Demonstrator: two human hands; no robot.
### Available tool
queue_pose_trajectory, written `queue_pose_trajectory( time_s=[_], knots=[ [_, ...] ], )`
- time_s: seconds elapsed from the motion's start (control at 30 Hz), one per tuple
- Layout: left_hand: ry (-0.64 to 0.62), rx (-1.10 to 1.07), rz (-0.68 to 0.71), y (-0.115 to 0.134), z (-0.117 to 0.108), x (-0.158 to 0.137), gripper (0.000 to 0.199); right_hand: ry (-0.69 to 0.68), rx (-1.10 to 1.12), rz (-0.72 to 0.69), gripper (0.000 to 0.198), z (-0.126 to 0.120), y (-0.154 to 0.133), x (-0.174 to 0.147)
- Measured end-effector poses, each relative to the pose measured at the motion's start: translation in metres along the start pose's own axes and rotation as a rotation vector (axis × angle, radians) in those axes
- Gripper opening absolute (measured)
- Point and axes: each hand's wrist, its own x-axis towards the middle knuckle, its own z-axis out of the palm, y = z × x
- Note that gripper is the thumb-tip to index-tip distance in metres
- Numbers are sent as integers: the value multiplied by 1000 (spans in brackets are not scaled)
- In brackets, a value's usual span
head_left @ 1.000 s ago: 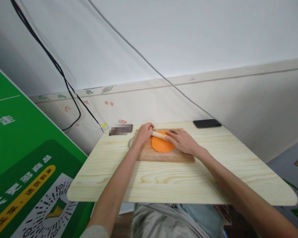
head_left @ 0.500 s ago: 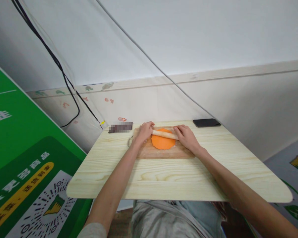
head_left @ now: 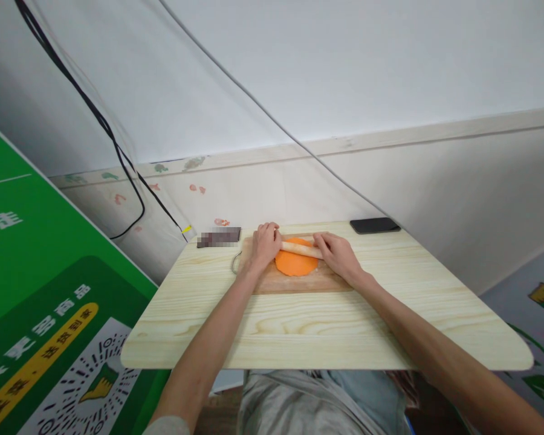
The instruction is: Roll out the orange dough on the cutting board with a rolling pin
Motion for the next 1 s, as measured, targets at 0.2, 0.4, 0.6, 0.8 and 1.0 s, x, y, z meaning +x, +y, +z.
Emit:
queue_pose_trajectory(
  time_s=[0.2, 0.4, 0.6, 0.8, 1.0],
  knots=[
    [-120, 125, -41, 10, -6, -4, 33, -35, -169, 42, 56, -3, -5, -2],
    [-79, 154, -77, 20, -17, -9, 53, 6, -134, 26, 60, 1, 2, 0],
    [-36, 173, -140, 26, -22, -11, 63, 52, -123, 12, 62, 5, 8, 3],
    [-33, 164, -136, 24, -19, -9, 62, 89, -79, 6, 61, 8, 13, 5],
    [0, 155, -145, 21, -17, -9, 60, 117, -47, -1, 66, 8, 16, 13]
  ],
)
